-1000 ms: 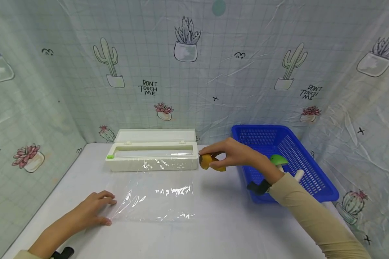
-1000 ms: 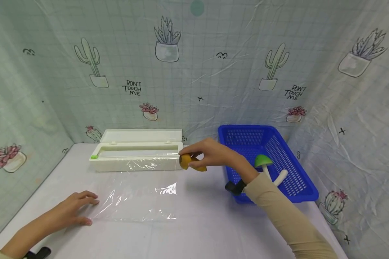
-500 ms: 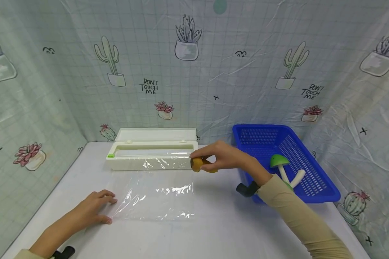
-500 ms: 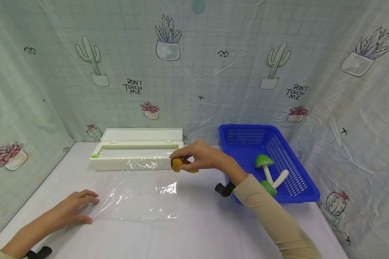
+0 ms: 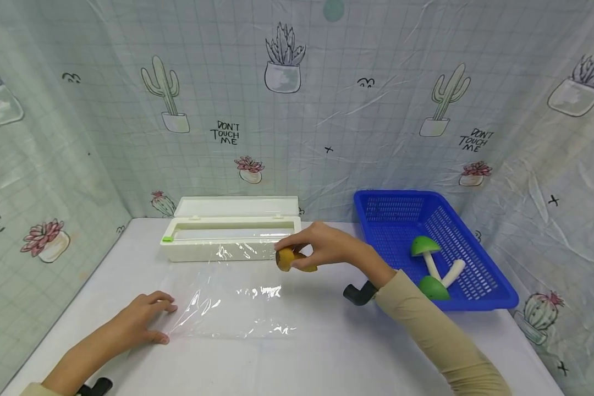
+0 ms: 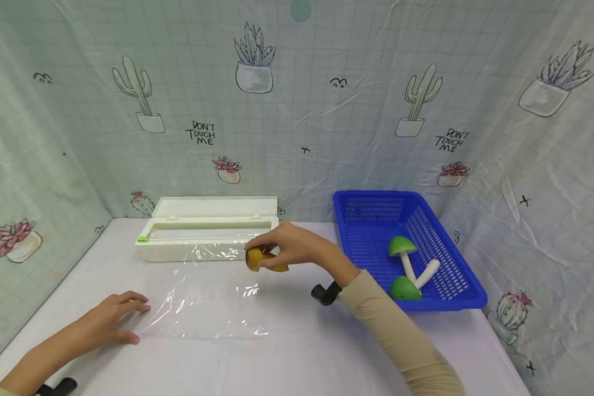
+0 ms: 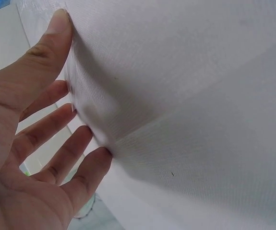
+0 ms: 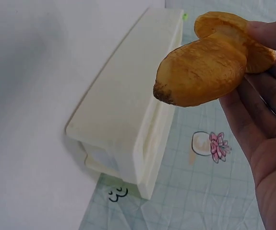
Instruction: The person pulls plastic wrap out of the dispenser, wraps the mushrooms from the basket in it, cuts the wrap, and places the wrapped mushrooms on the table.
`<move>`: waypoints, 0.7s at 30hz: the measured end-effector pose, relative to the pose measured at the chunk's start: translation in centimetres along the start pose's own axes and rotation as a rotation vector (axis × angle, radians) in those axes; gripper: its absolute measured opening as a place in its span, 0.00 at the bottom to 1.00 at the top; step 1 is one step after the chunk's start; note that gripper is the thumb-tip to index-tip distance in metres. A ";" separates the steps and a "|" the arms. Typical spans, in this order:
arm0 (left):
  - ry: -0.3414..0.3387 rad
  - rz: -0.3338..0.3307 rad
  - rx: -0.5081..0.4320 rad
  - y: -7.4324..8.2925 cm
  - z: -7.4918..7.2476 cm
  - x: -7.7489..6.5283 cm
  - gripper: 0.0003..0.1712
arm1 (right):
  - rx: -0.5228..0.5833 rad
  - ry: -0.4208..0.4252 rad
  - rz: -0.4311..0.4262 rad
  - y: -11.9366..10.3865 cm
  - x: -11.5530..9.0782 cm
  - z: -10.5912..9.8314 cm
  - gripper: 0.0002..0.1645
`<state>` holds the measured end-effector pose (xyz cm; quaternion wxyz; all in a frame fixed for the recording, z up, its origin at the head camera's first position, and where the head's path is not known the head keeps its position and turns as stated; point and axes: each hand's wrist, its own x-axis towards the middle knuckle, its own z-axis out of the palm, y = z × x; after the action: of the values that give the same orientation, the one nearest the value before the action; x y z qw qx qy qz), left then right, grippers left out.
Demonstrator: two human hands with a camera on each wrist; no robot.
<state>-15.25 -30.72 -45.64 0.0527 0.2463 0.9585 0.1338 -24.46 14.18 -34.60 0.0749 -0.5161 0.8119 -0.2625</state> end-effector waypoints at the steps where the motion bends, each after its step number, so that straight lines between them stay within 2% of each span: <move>1: -0.002 -0.005 -0.002 0.0 0.0 0.0 0.37 | 0.007 -0.004 0.004 0.0 0.1 0.2 0.26; 14: 0.012 0.006 -0.001 0.3 -0.2 0.2 0.35 | 0.079 -0.043 -0.020 0.1 2.4 2.6 0.26; 21: -0.008 -0.020 -0.003 0.5 -0.2 0.3 0.35 | 0.140 -0.064 -0.057 0.1 4.2 4.5 0.27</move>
<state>-15.29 -30.23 -45.33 0.0583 0.2371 0.9605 0.1338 -24.69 8.95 -37.81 0.1293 -0.5404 0.7737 -0.3042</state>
